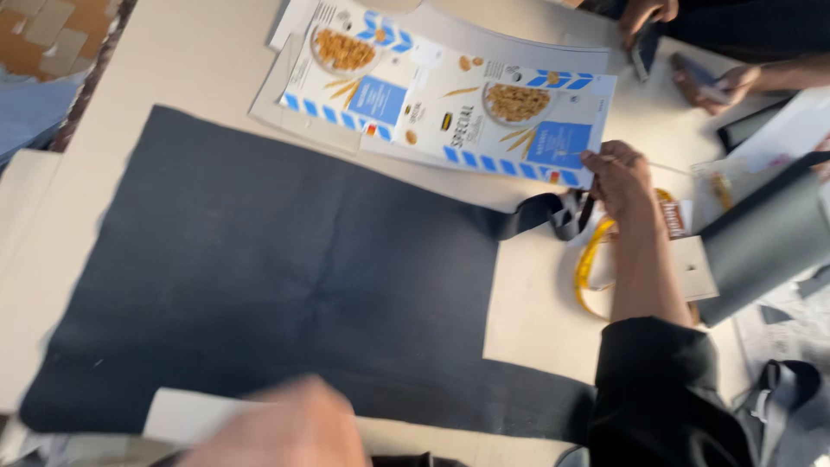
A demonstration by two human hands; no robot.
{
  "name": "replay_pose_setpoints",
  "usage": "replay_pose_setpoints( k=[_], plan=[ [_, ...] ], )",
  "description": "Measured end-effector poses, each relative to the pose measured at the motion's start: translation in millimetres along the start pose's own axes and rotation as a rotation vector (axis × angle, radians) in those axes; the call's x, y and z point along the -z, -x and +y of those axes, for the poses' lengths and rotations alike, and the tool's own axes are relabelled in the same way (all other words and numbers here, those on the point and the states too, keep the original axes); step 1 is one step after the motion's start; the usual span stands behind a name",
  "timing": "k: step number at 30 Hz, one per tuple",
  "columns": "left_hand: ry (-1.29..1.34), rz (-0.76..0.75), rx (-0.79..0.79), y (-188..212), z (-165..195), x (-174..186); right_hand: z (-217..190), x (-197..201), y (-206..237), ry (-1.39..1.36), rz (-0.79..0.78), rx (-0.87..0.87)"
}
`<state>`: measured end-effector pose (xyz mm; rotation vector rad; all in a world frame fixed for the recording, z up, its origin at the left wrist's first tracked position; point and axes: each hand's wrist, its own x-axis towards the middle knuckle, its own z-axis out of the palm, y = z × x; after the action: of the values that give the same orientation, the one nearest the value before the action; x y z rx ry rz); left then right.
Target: The person cuts a large piece of dark fabric on a table using shears, following chalk lines. They reposition the fabric and continue cutting along marked edges, then set aside the cut pieces and handle a cereal box on the table.
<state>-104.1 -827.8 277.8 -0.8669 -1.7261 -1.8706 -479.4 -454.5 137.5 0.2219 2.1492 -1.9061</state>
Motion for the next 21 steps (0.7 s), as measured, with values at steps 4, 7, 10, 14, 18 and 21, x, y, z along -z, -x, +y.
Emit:
replay_pose_setpoints(
  k=[4, 7, 10, 14, 18, 21],
  plan=[
    [-0.581, 0.154, 0.417, -1, -61, -25, -8, -6, 20, -0.152, -0.043, -0.008],
    [-0.963, 0.007, 0.530, 24, -129, -52, -7, -44, 33, -0.296, 0.053, -0.044],
    [-1.247, -0.157, 0.560, 63, -176, -69, -12, -80, 38, -0.323, 0.045, -0.005],
    [-1.479, -0.202, 0.476, 104, -207, -73, -20, -72, 31, 0.442, 0.097, 0.182],
    [-1.526, -0.244, 0.587, 121, -224, -73, -32, -40, 18, 1.214, 0.295, 0.626],
    [-1.514, -0.215, 0.614, 125, -233, -75, -33, -31, -9, 1.529, 0.378, 0.797]
  ],
)
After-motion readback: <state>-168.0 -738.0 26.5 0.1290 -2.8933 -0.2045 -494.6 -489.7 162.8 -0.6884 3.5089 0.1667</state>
